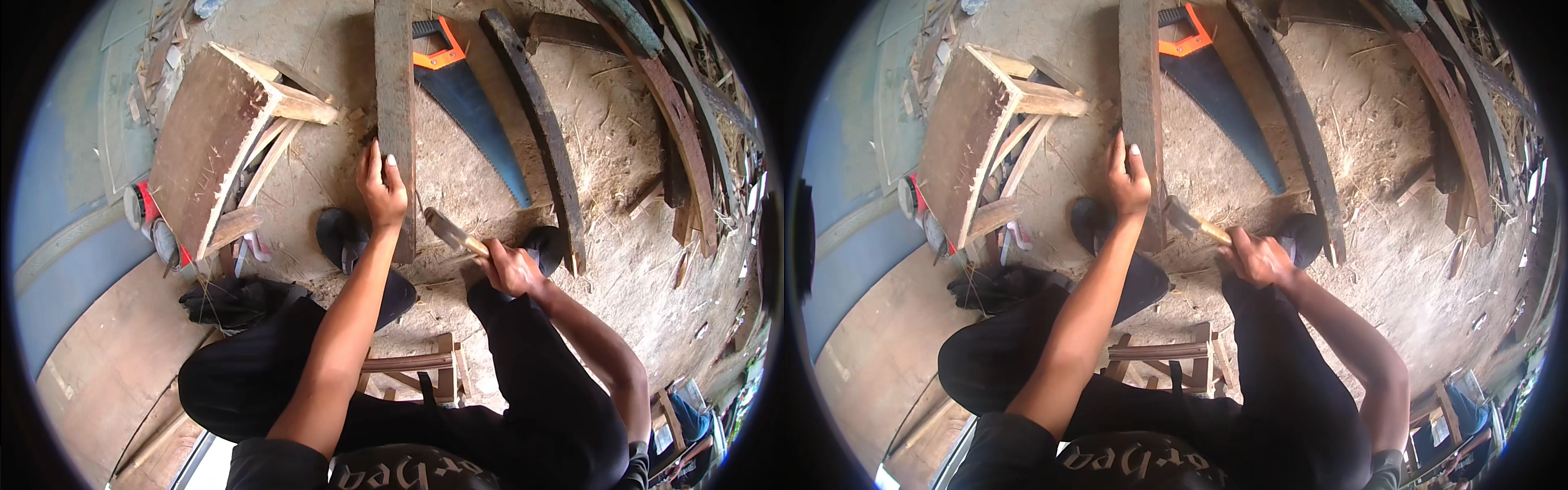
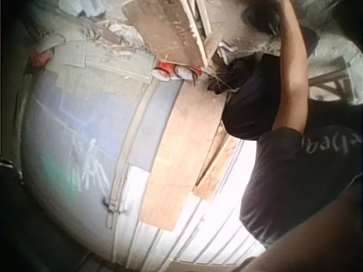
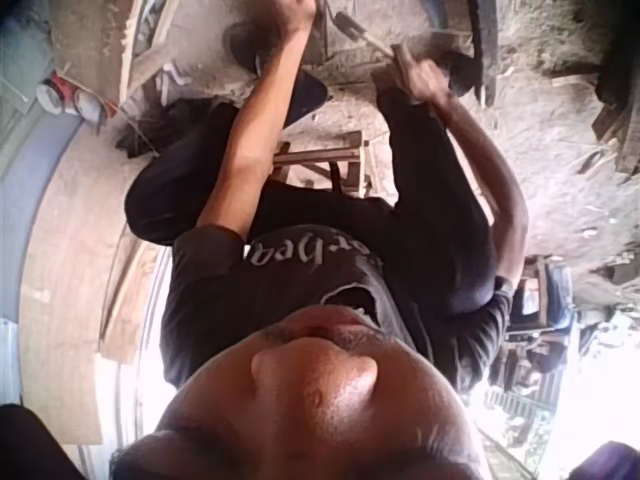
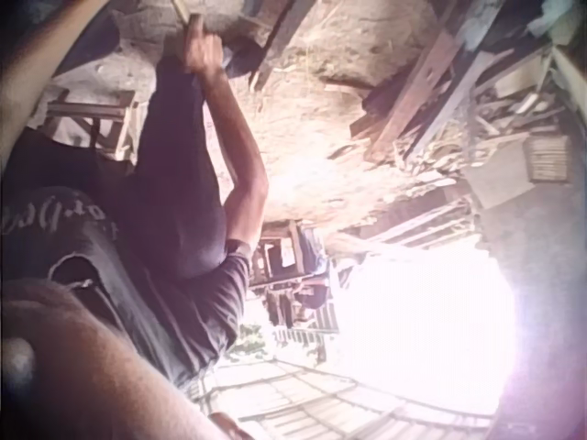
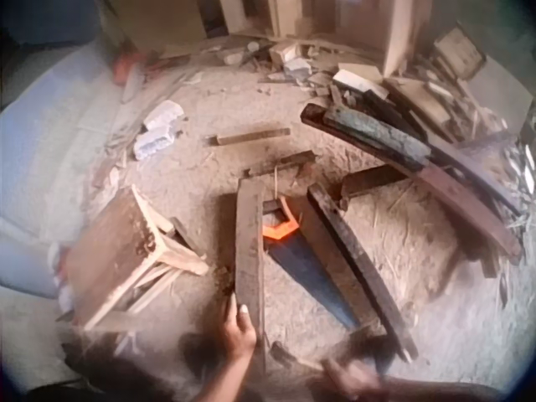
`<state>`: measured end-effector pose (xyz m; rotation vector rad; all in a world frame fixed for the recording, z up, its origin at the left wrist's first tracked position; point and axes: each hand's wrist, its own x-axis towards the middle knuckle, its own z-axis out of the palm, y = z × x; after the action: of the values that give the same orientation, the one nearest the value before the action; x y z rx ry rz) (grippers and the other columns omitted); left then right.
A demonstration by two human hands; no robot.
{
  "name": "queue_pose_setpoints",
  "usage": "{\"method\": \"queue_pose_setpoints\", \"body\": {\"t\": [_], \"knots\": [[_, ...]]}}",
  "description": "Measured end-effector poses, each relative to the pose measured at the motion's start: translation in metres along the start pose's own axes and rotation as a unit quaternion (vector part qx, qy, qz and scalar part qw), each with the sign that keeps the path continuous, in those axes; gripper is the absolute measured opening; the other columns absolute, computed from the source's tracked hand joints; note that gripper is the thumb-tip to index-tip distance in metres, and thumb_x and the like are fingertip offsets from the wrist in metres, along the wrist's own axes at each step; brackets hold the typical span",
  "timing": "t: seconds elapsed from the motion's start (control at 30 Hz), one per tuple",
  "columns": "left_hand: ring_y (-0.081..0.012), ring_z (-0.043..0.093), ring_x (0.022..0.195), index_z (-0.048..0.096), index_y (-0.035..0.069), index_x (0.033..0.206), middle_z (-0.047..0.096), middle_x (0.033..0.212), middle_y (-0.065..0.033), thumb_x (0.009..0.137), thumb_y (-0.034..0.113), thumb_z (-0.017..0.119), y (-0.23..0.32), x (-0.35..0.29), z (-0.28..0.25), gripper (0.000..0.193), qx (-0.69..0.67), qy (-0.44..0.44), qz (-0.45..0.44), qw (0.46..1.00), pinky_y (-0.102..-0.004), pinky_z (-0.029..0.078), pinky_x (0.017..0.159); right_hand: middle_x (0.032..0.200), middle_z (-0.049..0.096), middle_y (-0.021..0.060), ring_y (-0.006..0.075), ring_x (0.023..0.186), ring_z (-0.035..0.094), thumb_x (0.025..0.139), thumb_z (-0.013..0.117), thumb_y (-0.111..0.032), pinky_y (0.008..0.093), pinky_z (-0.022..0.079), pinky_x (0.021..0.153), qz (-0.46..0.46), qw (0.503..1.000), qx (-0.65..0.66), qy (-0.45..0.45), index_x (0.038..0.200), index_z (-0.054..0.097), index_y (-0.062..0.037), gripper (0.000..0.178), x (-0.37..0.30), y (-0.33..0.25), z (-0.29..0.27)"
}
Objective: The person sits on the floor and uses a hammer to repeatedly strike a piece of wood placed on a small wooden stool. They adjust the wood's position and orientation several times and continue hammering different sections of the plank.
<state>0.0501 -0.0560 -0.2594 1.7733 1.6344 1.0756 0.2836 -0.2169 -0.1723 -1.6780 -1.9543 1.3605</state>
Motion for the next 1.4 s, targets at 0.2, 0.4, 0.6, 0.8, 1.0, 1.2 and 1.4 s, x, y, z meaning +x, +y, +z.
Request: {"method": "queue_pose_setpoints", "body": {"t": [0.2,0.4,0.6,0.8,1.0,1.2,1.4], "knots": [[-0.0422,0.052,0.123,0.058,-0.003,0.132,0.056,0.133,-0.0267,0.098,0.019,0.056,-0.002,0.008,0.003,0.041,0.013,-0.003,-0.001,1.000,-0.0479,0.039,0.107,0.073,0.065,0.0246,0.0449,0.064,0.065,0.101,0.053,-0.026,0.0546,0.053,0.056,0.029,0.999,-0.018,-0.039,0.114,0.043,-0.0027,0.029,0.027,-0.004,-0.001],[-0.0419,0.051,0.124,0.059,-0.002,0.133,0.055,0.132,-0.0269,0.098,0.020,0.057,-0.005,0.008,0.003,0.041,0.000,0.009,-0.009,1.000,-0.0475,0.038,0.108,0.070,0.066,0.0206,0.0416,0.064,0.067,0.100,0.055,-0.029,0.0536,0.054,0.054,-0.014,0.997,-0.066,-0.028,0.113,0.044,-0.0044,0.030,0.032,-0.009,0.000],[-0.0412,0.052,0.122,0.060,-0.001,0.132,0.056,0.130,-0.0264,0.097,0.019,0.059,-0.003,0.007,0.003,0.041,-0.019,0.004,-0.022,1.000,-0.0474,0.040,0.106,0.069,0.066,0.0207,0.0428,0.062,0.066,0.099,0.055,-0.028,0.0510,0.054,0.054,-0.042,0.998,-0.056,-0.003,0.118,0.043,-0.0024,0.034,0.017,0.010,0.013],[-0.0412,0.052,0.122,0.060,0.000,0.132,0.055,0.132,-0.0271,0.097,0.020,0.061,-0.005,0.008,0.001,0.041,-0.017,0.011,-0.030,0.999,-0.0475,0.040,0.106,0.078,0.066,0.0241,0.0447,0.068,0.065,0.098,0.057,-0.026,0.0539,0.052,0.058,-0.045,0.999,-0.011,-0.011,0.108,0.047,-0.0033,0.026,0.018,0.013,0.015],[-0.0416,0.051,0.122,0.060,0.001,0.133,0.055,0.131,-0.0273,0.098,0.022,0.060,-0.009,0.008,0.001,0.041,-0.017,0.003,-0.020,1.000,-0.0473,0.039,0.107,0.081,0.066,0.0204,0.0431,0.065,0.066,0.099,0.056,-0.030,0.0530,0.054,0.055,-0.016,0.998,-0.055,-0.023,0.107,0.045,-0.0055,0.028,0.015,0.019,0.016],[-0.0395,0.051,0.123,0.061,0.003,0.133,0.055,0.133,-0.0246,0.098,0.022,0.060,-0.007,0.010,0.002,0.040,-0.004,0.006,-0.034,0.999,-0.0467,0.040,0.107,0.085,0.067,0.0205,0.0436,0.067,0.067,0.100,0.055,-0.029,0.0528,0.055,0.056,-0.054,0.998,-0.043,0.002,0.109,0.047,-0.0057,0.027,0.012,0.010,0.018],[-0.0394,0.051,0.123,0.060,0.002,0.134,0.055,0.132,-0.0245,0.098,0.021,0.059,0.000,0.007,-0.003,0.040,0.004,-0.003,-0.042,0.999,-0.0468,0.040,0.106,0.088,0.067,0.0208,0.0434,0.066,0.066,0.100,0.055,-0.032,0.0518,0.055,0.055,-0.047,0.998,-0.052,0.008,0.113,0.045,-0.0064,0.030,0.010,0.008,0.029]]}}
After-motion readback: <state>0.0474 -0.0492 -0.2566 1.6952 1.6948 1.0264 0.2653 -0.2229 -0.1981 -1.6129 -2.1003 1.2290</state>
